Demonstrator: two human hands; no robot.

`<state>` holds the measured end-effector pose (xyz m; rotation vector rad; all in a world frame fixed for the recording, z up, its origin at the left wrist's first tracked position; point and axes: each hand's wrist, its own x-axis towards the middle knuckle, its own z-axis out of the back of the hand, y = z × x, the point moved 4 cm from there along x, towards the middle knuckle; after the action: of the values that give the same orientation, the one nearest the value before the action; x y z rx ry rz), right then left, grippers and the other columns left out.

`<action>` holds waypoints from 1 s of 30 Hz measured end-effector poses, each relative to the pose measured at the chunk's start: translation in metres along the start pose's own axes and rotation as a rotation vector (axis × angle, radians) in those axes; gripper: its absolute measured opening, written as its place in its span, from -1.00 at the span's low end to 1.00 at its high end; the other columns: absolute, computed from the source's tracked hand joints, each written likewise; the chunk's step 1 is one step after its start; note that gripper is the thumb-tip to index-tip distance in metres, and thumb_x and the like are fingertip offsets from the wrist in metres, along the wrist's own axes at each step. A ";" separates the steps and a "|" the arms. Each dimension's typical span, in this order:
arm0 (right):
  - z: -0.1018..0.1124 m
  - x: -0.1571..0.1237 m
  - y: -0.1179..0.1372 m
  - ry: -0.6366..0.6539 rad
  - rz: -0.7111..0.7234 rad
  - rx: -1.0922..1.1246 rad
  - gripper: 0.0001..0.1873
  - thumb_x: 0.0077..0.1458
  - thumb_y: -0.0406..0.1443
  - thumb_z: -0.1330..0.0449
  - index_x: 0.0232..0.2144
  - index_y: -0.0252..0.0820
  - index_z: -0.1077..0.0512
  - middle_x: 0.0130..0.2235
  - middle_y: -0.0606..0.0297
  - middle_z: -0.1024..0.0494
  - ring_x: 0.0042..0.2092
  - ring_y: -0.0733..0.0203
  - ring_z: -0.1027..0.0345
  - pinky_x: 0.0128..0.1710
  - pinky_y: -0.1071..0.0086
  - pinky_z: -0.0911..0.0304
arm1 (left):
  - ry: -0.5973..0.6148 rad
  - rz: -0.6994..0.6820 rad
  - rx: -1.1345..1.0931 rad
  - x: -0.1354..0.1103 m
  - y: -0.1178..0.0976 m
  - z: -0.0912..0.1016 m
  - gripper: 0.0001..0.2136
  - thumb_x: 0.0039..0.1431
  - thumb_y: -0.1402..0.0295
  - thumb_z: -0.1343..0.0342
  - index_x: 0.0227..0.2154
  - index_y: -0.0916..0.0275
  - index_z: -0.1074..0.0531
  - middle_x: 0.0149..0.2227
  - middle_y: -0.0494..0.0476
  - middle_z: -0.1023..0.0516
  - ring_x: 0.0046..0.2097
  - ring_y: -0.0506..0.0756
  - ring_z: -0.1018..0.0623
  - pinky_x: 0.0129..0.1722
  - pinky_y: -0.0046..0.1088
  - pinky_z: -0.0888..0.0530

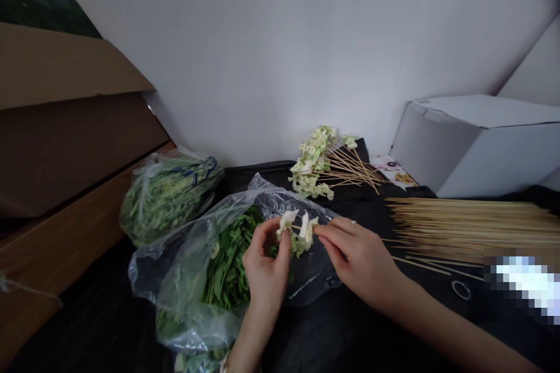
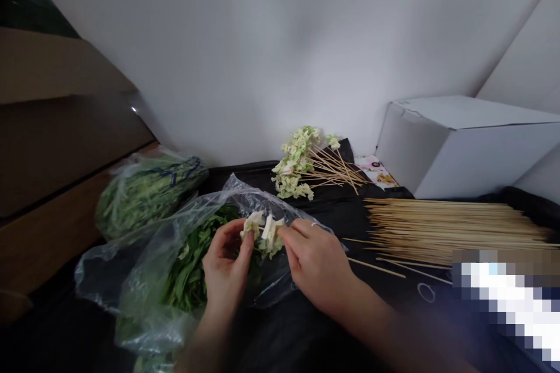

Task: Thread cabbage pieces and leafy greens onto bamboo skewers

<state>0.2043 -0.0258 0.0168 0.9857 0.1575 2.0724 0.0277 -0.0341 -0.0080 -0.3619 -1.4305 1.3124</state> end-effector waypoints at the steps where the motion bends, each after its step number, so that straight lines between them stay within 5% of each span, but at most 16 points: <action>1: 0.000 0.000 0.000 -0.011 0.007 -0.002 -0.77 0.23 -0.44 -0.06 -0.31 -0.18 -0.52 -0.25 0.19 -0.53 -0.20 0.18 -0.42 -0.13 0.33 -0.29 | -0.005 0.004 -0.010 0.000 0.000 0.000 -0.81 0.18 0.30 -0.20 -0.16 0.18 -0.50 -0.23 0.08 -0.61 -0.25 0.05 -0.58 -0.21 -0.46 -0.51; 20: -0.011 -0.004 -0.005 0.114 -0.087 -0.001 -0.73 0.24 -0.47 0.02 -0.30 -0.20 -0.47 -0.33 0.23 -0.44 -0.27 0.17 -0.37 -0.22 0.32 -0.25 | 0.059 0.114 -0.210 -0.007 0.005 -0.013 -0.77 0.15 0.29 -0.23 -0.14 0.20 -0.52 -0.16 0.16 -0.64 -0.17 0.12 -0.63 -0.16 -0.39 -0.57; 30: -0.016 -0.008 -0.001 0.060 0.001 -0.081 -0.74 0.25 -0.46 0.03 -0.25 -0.23 -0.46 -0.32 0.21 -0.44 -0.27 0.14 -0.36 -0.22 0.30 -0.24 | 0.147 0.088 -0.167 -0.016 0.001 -0.019 -0.82 0.17 0.31 -0.20 -0.17 0.19 -0.53 -0.18 0.14 -0.64 -0.19 0.11 -0.63 -0.17 -0.40 -0.57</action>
<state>0.1971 -0.0271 0.0009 0.8755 0.1029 2.0929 0.0486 -0.0363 -0.0211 -0.6260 -1.4158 1.2133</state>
